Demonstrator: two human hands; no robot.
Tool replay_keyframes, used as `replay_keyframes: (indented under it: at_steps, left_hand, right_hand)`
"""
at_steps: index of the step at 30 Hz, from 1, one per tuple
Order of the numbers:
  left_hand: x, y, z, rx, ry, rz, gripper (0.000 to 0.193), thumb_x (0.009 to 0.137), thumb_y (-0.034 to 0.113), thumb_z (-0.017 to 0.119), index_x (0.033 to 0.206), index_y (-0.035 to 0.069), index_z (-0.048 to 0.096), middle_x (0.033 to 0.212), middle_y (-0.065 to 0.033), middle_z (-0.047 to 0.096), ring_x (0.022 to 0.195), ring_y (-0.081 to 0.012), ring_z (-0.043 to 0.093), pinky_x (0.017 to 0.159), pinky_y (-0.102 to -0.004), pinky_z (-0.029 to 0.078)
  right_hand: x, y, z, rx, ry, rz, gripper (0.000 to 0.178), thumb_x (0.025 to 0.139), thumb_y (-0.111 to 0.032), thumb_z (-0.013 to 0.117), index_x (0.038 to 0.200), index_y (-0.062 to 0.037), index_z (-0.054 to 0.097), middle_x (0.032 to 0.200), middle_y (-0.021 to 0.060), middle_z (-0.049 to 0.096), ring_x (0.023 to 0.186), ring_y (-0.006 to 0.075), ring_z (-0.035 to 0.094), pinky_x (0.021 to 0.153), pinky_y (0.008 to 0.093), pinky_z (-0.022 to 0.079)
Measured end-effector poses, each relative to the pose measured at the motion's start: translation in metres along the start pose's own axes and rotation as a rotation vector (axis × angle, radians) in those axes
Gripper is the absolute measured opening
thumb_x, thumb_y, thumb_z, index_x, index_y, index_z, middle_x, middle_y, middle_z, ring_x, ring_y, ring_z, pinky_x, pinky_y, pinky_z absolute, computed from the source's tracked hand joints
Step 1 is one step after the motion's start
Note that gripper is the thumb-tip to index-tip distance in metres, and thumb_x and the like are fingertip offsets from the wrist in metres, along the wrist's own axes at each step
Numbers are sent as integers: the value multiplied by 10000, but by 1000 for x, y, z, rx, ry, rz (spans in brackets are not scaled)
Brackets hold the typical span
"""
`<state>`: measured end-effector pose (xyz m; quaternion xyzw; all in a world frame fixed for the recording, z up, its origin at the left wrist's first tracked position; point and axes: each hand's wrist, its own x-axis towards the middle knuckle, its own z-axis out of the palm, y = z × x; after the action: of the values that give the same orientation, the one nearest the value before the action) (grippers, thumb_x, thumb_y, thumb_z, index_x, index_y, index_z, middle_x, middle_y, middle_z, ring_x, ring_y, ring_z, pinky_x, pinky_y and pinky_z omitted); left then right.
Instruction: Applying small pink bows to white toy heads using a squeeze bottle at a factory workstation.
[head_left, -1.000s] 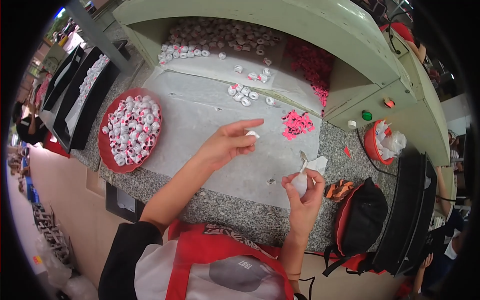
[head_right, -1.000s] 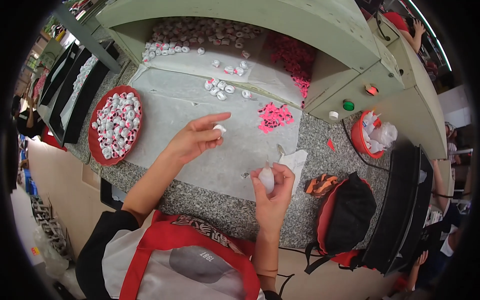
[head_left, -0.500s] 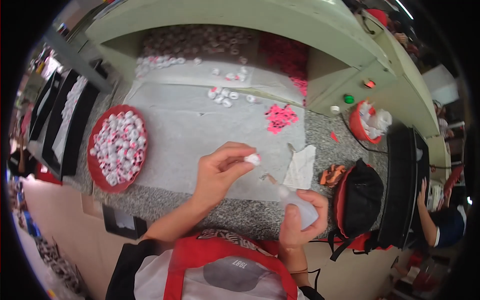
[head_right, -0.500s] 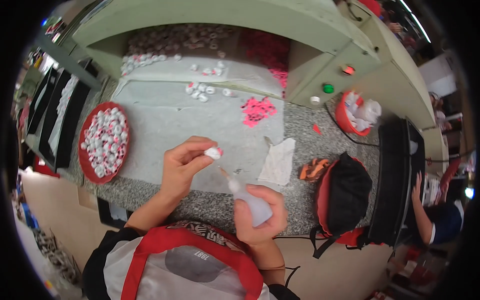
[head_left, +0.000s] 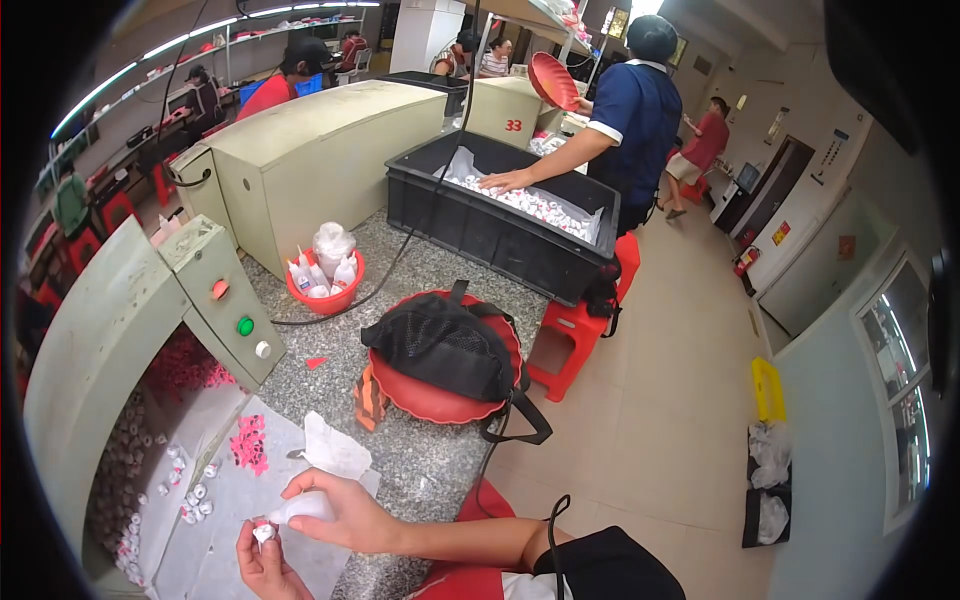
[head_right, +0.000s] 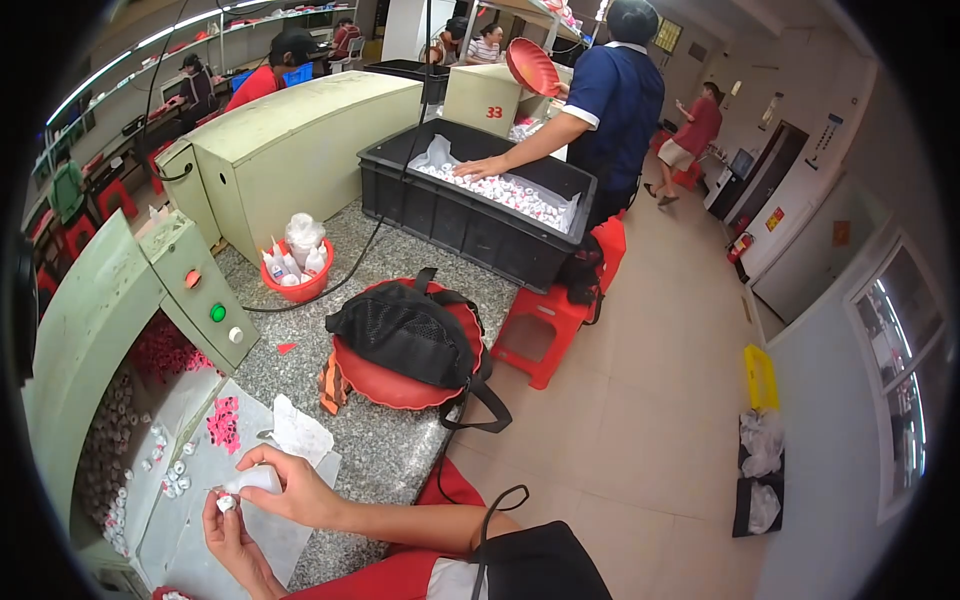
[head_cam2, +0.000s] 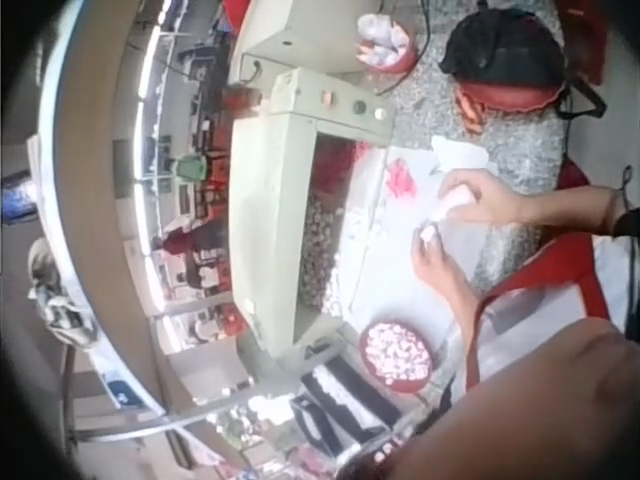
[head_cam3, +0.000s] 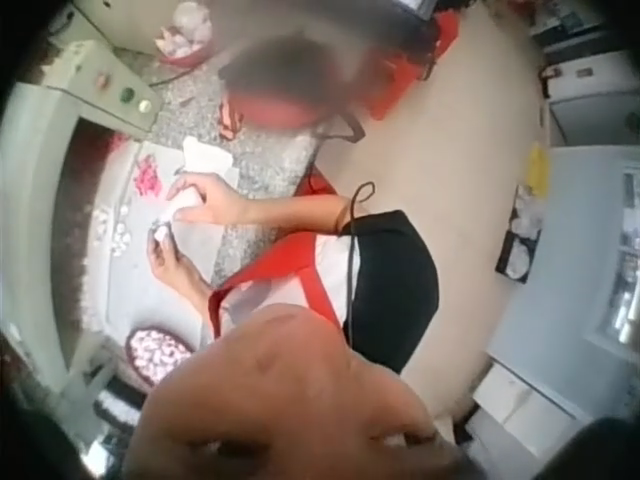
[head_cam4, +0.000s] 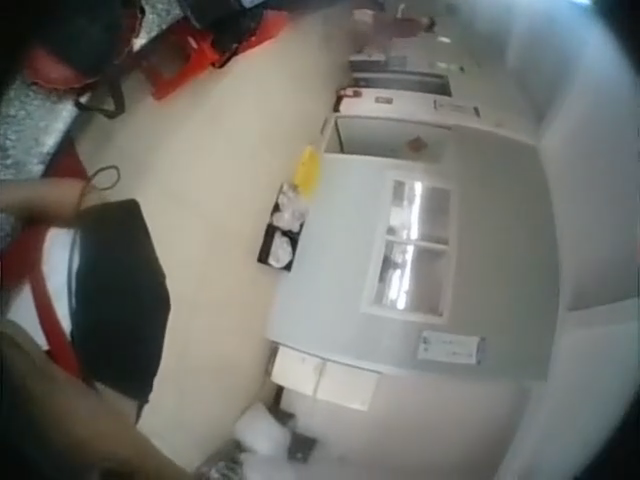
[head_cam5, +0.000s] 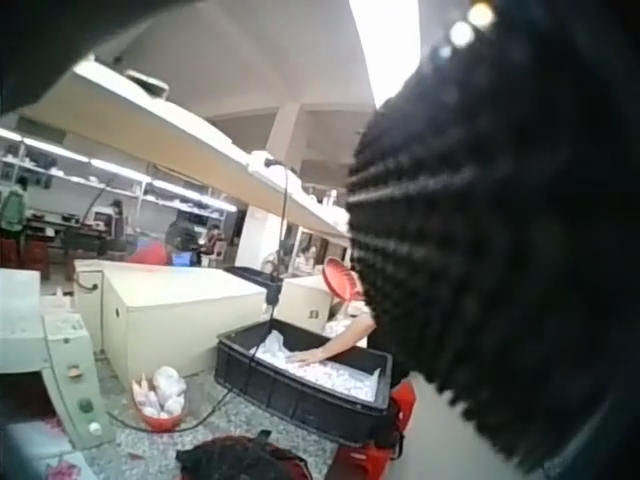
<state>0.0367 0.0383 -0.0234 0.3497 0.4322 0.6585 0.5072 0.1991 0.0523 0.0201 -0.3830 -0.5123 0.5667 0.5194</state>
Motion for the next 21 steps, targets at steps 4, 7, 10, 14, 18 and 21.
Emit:
replay_keyframes:
  at_steps: [4,7,10,14,18,21]
  left_hand:
    - [-3,-2,-8,7,11,-26,359,788,-13,529,1132,-62,441,1054,-125,516,938,-169,542,822,-232,456]
    - [-4,-2,-14,42,43,-56,365,784,-18,532,1134,-62,440,1043,-126,519,927,-173,547,806,-233,465]
    - [-5,-2,-21,21,48,-25,364,780,-10,542,1127,-60,446,1040,-124,518,920,-175,547,817,-245,462]
    - [-7,12,-10,152,135,57,344,727,-41,543,1065,-66,487,1029,-148,540,927,-199,539,827,-274,426]
    - [-3,26,23,153,125,21,337,704,-56,564,1037,-55,508,991,-126,569,892,-187,568,768,-256,456]
    - [4,30,24,15,17,0,341,721,-114,572,1049,-63,495,1017,-128,556,921,-164,556,776,-247,472]
  right_hand:
    - [1,2,9,32,-22,-35,287,761,-100,592,1011,-1,492,941,68,537,901,124,505,785,250,401]
    - [3,8,14,1,26,-202,246,761,-75,590,982,-17,499,854,30,533,763,76,513,639,219,425]
    - [1,1,14,81,-73,-11,288,763,-112,592,1006,10,497,945,75,535,934,133,491,834,262,376]
    - [6,2,19,68,34,-227,287,732,-70,613,994,-2,520,945,79,542,923,142,501,831,258,382]
    - [-1,-23,3,-203,185,-214,213,709,-54,601,910,-10,544,874,66,548,813,135,514,744,259,409]
    - [-8,-27,9,-299,198,-248,222,716,-108,591,894,10,531,839,79,541,762,131,513,679,248,412]
